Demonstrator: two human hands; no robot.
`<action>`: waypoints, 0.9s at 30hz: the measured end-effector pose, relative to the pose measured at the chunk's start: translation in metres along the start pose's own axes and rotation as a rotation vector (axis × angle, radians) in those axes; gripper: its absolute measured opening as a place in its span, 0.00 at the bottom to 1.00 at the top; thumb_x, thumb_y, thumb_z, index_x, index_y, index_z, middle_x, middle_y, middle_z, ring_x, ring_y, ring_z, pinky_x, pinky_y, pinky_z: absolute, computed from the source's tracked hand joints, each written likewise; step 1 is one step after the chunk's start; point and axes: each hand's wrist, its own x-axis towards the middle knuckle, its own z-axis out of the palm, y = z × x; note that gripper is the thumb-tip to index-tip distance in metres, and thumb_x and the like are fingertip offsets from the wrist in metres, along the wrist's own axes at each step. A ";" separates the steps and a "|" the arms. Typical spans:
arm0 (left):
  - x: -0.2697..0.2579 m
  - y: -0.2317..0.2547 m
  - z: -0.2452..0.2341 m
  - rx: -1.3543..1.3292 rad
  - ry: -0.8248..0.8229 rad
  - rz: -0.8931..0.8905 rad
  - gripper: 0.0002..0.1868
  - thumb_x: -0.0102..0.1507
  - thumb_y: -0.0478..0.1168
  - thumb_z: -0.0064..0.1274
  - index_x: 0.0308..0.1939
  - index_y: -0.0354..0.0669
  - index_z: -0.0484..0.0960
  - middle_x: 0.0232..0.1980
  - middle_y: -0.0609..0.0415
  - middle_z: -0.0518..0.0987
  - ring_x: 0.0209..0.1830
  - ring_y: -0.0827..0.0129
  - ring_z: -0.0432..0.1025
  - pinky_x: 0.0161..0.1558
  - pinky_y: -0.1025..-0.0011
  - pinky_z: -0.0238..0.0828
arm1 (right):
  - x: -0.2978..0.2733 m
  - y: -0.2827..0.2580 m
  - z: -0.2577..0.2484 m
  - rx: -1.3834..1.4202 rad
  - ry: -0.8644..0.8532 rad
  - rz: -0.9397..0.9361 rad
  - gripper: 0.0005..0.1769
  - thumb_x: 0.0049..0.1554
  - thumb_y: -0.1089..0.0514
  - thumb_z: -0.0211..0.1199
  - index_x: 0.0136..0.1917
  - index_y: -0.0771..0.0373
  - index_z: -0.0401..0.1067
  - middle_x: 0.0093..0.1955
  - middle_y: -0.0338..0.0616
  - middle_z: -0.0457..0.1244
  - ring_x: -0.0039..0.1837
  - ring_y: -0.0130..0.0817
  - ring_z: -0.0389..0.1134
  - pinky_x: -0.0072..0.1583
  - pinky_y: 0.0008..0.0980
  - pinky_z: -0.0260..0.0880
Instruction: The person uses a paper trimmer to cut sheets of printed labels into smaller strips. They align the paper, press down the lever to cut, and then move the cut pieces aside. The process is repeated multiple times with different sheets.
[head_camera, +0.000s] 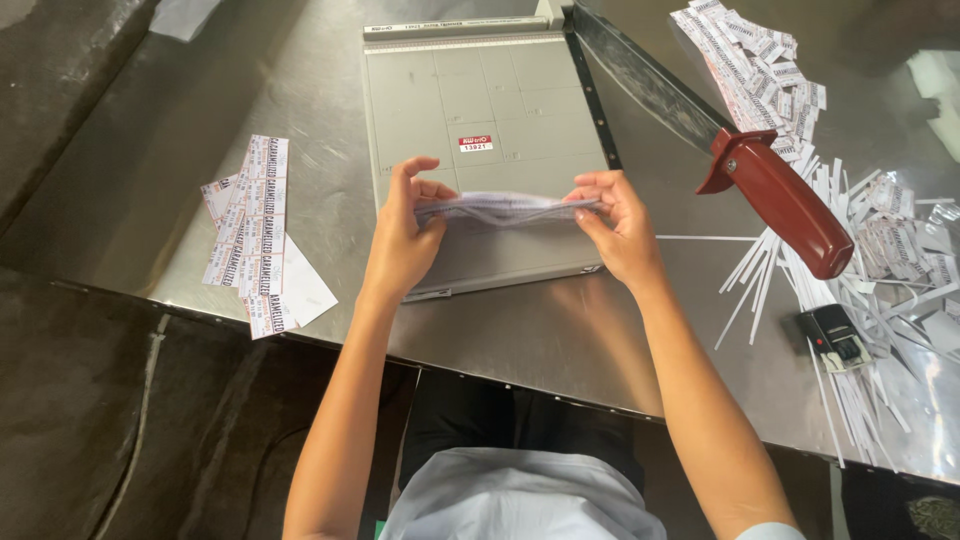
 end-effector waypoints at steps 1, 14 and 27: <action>0.000 0.003 0.002 -0.006 0.012 -0.004 0.33 0.58 0.22 0.48 0.68 0.43 0.64 0.52 0.49 0.82 0.59 0.61 0.78 0.58 0.65 0.72 | -0.001 -0.002 -0.002 -0.031 0.007 -0.021 0.20 0.59 0.70 0.60 0.65 0.65 0.65 0.56 0.45 0.67 0.62 0.31 0.69 0.64 0.32 0.68; -0.010 0.020 0.006 0.034 0.025 0.003 0.27 0.61 0.22 0.47 0.63 0.42 0.69 0.45 0.51 0.78 0.45 0.63 0.75 0.49 0.66 0.73 | -0.013 -0.023 -0.001 -0.465 0.045 -0.171 0.09 0.60 0.65 0.63 0.55 0.64 0.72 0.55 0.44 0.69 0.60 0.39 0.70 0.64 0.36 0.65; -0.012 0.029 0.003 0.163 -0.003 0.007 0.10 0.63 0.26 0.52 0.47 0.38 0.78 0.46 0.51 0.80 0.47 0.61 0.77 0.42 0.68 0.71 | -0.015 -0.021 -0.006 -0.562 0.050 -0.117 0.07 0.62 0.62 0.63 0.54 0.63 0.74 0.51 0.44 0.70 0.55 0.42 0.68 0.58 0.38 0.66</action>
